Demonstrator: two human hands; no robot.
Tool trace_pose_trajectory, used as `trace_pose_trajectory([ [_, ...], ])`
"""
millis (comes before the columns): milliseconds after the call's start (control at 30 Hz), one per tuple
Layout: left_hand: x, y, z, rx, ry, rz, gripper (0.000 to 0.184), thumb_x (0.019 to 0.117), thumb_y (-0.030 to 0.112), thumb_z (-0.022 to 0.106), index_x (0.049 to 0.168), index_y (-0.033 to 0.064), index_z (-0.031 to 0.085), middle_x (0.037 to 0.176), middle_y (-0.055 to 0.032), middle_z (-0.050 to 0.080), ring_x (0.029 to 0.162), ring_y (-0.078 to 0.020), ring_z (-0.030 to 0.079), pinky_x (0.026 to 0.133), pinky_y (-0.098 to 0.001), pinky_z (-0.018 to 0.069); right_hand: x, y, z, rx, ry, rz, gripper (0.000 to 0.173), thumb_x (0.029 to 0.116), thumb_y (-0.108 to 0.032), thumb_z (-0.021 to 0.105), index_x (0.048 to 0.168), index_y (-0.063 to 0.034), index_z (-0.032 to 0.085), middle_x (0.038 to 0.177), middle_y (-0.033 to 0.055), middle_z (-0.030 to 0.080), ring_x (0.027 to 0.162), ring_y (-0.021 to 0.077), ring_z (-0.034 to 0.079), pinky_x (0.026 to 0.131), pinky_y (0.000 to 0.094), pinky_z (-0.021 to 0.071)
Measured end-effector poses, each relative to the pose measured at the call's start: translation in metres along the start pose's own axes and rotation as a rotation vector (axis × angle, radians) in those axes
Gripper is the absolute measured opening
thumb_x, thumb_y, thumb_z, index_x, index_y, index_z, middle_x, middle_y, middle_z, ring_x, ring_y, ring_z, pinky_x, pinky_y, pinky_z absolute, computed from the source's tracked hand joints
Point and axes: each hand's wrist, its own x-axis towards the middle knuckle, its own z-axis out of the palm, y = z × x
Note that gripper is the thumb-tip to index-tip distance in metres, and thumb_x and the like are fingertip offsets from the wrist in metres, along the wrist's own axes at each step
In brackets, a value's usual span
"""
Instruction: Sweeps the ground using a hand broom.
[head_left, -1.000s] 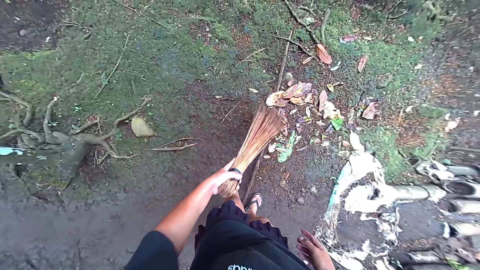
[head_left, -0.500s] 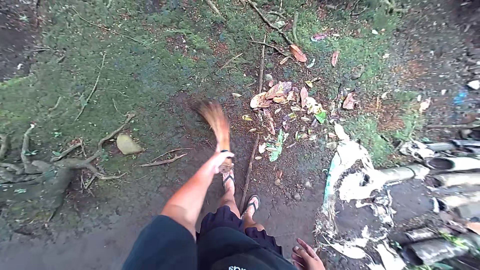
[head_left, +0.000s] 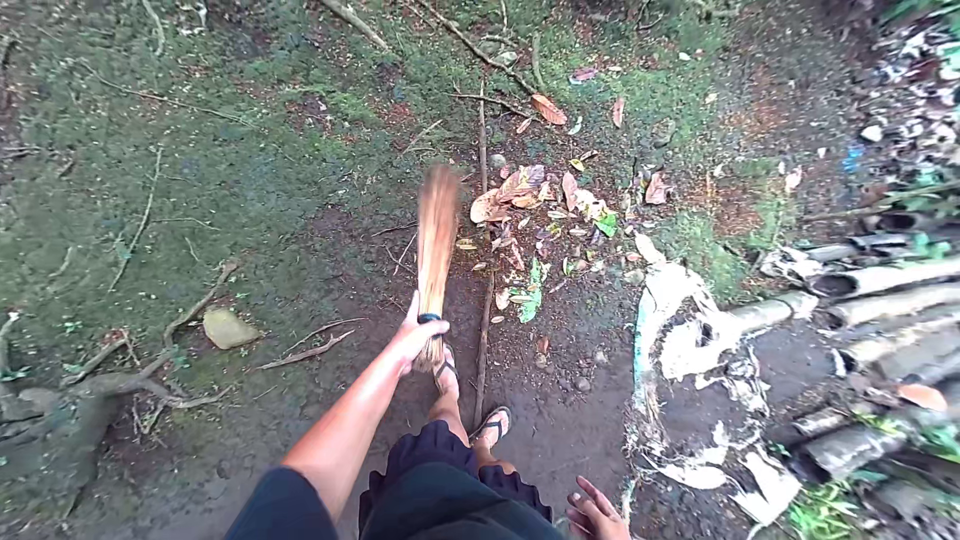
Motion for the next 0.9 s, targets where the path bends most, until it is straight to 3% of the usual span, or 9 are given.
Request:
trace_pose_trajectory([
  [133,0.099,-0.011,0.040,0.069,0.014,-0.114,0.111,0.0886,0.017,0.073,0.164,0.0306,-0.007,0.150,-0.0246,0.043,0.114,-0.0364,0.063,0.085,-0.0511,0.0587,-0.001,0.021,-0.003,-0.005,0.001,0.011,0.050,0.1058,-0.013,0.050,0.154,-0.0046,0.038,0.125,0.0228,0.059,0.095,0.0225,0.066,0.080,0.0381,0.0562],
  [200,0.106,-0.018,0.062,0.080,-0.087,-0.162,0.107,0.0895,0.017,0.072,0.164,0.0320,-0.004,0.146,-0.0239,0.047,0.110,-0.0354,0.064,0.083,-0.0511,0.0585,-0.001,0.026,-0.007,-0.017,-0.004,0.025,0.050,0.1059,-0.013,0.050,0.154,-0.0057,0.038,0.126,0.0226,0.059,0.096,0.0233,0.066,0.081,0.0389,0.0565],
  [333,0.045,-0.013,0.054,-0.011,-0.329,-0.155,0.092,0.0966,0.015,0.063,0.165,0.0327,0.003,0.105,-0.0150,0.063,0.073,-0.0223,0.065,0.062,-0.0367,0.0581,0.005,0.022,-0.016,-0.028,-0.010,0.037,0.049,0.1057,-0.013,0.051,0.153,-0.0071,0.040,0.121,0.0221,0.062,0.092,0.0240,0.067,0.078,0.0394,0.0568],
  [433,-0.023,-0.027,0.032,0.062,-0.379,-0.139,0.098,0.0930,0.011,0.066,0.165,0.0348,0.003,0.109,-0.0147,0.063,0.071,-0.0232,0.066,0.062,-0.0407,0.0593,0.013,0.014,-0.020,0.004,-0.009,0.020,0.048,0.1057,-0.011,0.051,0.152,-0.0069,0.041,0.118,0.0216,0.062,0.089,0.0237,0.066,0.076,0.0391,0.0564],
  [533,-0.083,-0.053,0.028,0.077,-0.188,-0.125,0.105,0.0885,0.013,0.072,0.165,0.0330,0.002,0.120,-0.0178,0.061,0.074,-0.0263,0.067,0.062,-0.0431,0.0609,0.019,0.010,-0.021,0.030,-0.012,0.005,0.046,0.1056,-0.012,0.052,0.151,-0.0071,0.044,0.115,0.0201,0.063,0.086,0.0226,0.066,0.074,0.0377,0.0562],
  [600,-0.091,-0.076,0.032,0.045,-0.006,-0.118,0.107,0.0889,0.013,0.074,0.165,0.0307,0.001,0.133,-0.0217,0.055,0.084,-0.0308,0.069,0.066,-0.0468,0.0618,0.021,0.010,-0.022,0.031,-0.034,0.000,0.046,0.1054,-0.012,0.053,0.150,-0.0071,0.045,0.116,0.0206,0.064,0.087,0.0234,0.067,0.075,0.0379,0.0564],
  [700,-0.047,-0.114,0.043,-0.044,0.143,-0.131,0.111,0.0886,0.011,0.073,0.165,0.0265,-0.006,0.148,-0.0245,0.045,0.106,-0.0353,0.066,0.080,-0.0507,0.0604,0.028,0.015,-0.032,0.015,-0.061,0.004,0.046,0.1048,-0.010,0.054,0.150,-0.0076,0.046,0.116,0.0207,0.064,0.087,0.0236,0.067,0.074,0.0374,0.0567],
  [800,0.013,-0.130,0.083,-0.085,0.033,-0.209,0.098,0.0918,0.015,0.070,0.163,0.0274,0.003,0.123,-0.0203,0.059,0.091,-0.0295,0.067,0.074,-0.0453,0.0593,0.041,0.020,-0.055,-0.004,-0.062,-0.025,0.046,0.1044,-0.009,0.054,0.149,-0.0061,0.046,0.114,0.0211,0.065,0.086,0.0235,0.068,0.074,0.0378,0.0573],
  [900,0.034,-0.124,0.138,-0.019,-0.189,-0.247,0.097,0.0937,0.018,0.067,0.164,0.0304,0.001,0.120,-0.0203,0.059,0.087,-0.0283,0.066,0.072,-0.0436,0.0588,0.057,0.023,-0.084,-0.006,-0.048,-0.029,0.047,0.1044,-0.010,0.054,0.150,-0.0063,0.044,0.116,0.0208,0.063,0.086,0.0234,0.067,0.075,0.0383,0.0568],
])
